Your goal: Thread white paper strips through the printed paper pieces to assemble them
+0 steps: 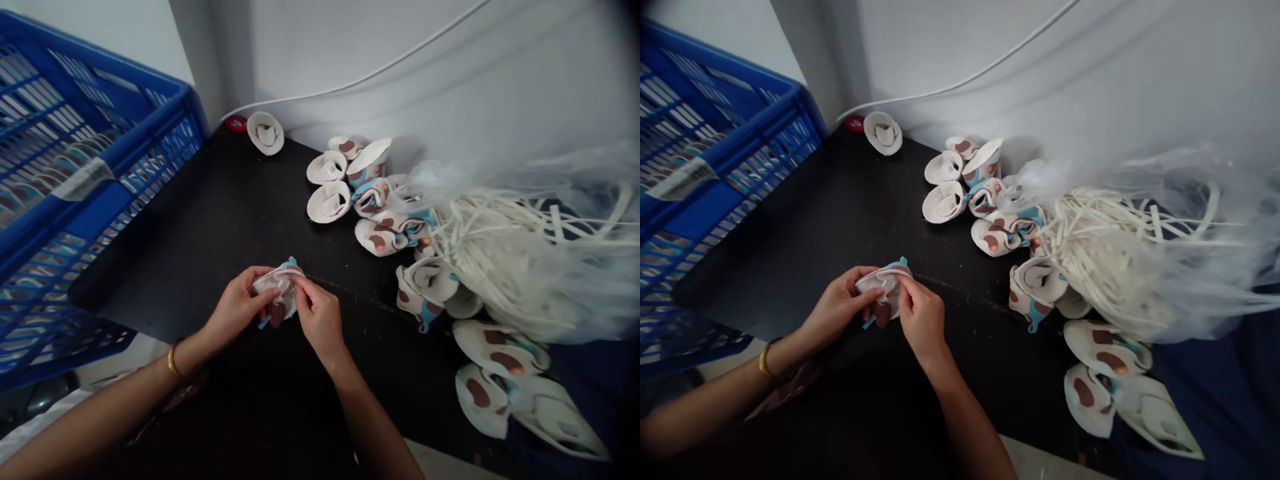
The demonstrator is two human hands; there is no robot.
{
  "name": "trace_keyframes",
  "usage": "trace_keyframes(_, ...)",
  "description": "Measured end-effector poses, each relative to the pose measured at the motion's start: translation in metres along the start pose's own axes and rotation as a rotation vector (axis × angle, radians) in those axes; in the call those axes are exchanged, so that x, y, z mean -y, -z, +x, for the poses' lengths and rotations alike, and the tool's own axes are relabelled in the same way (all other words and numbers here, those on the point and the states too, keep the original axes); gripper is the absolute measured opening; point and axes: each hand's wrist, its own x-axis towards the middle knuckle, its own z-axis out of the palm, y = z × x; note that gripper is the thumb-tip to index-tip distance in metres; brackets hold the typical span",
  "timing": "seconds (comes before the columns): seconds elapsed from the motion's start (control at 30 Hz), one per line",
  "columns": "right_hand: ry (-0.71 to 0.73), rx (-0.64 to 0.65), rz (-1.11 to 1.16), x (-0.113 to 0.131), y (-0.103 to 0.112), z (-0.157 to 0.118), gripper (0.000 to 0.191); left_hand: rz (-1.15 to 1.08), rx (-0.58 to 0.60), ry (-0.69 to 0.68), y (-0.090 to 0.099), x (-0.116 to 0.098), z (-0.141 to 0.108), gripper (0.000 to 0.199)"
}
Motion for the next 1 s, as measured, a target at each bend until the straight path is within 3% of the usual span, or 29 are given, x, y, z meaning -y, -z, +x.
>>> trace_keyframes(0.27, -0.024, -0.011, 0.035, 0.005, -0.003, -0.005, 0.031, -0.164, 0.2, 0.15, 0.005, 0.005, 0.005, 0.035)
trace_keyframes(0.63, -0.048, 0.009, 0.043, 0.003, 0.005, -0.003, 0.03, 0.044, 0.245, 0.048, 0.008, -0.008, -0.001, 0.035)
trace_keyframes(0.8, -0.017, 0.005, 0.027, 0.007, 0.002, -0.01, 0.03, 0.05, 0.199, 0.067, 0.009, -0.006, 0.0, 0.033)
trace_keyframes(1.0, -0.13, -0.041, 0.041, 0.006, -0.008, -0.022, 0.02, 0.093, 0.114, 0.072, 0.005, -0.003, 0.001, 0.033)
